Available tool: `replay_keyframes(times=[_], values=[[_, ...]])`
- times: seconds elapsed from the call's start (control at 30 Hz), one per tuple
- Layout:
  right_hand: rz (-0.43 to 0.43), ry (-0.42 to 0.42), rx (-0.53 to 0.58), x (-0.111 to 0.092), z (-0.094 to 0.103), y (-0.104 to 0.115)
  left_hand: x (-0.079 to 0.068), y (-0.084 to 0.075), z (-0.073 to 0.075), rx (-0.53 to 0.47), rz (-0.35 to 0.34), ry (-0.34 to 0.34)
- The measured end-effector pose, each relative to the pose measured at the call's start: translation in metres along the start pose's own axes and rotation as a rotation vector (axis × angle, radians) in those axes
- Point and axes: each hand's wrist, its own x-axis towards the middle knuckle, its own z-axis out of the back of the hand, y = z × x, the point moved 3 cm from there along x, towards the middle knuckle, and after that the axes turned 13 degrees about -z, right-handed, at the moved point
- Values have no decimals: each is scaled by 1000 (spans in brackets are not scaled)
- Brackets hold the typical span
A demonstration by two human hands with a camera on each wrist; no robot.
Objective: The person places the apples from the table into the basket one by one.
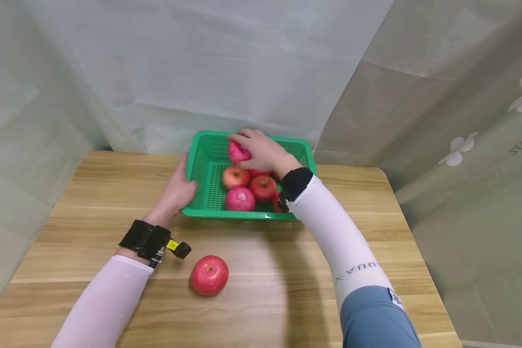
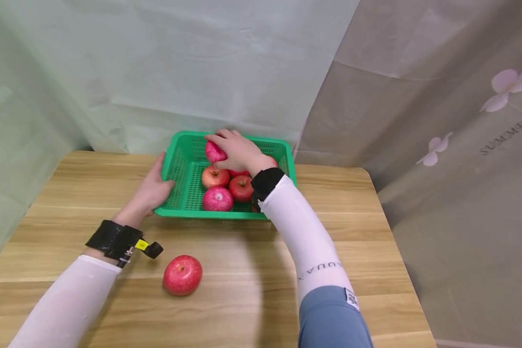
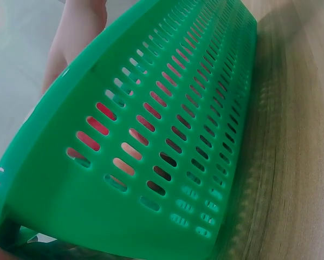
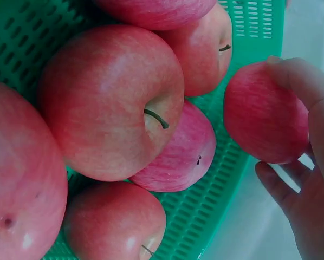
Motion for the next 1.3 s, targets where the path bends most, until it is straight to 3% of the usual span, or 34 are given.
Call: replay_keyframes(times=[0.63, 1.0, 1.17, 1.3], values=[[47, 45, -35, 18, -15, 21, -2, -1, -4, 21, -33, 2], [-43, 87, -79, 28, -30, 36, -2, -4, -8, 20, -56, 1], [-48, 138, -61, 28, -33, 37, -3, -3, -9, 22, -52, 0], [-25, 124, -110, 28, -34, 38, -3, -3, -9, 23, -36, 2]])
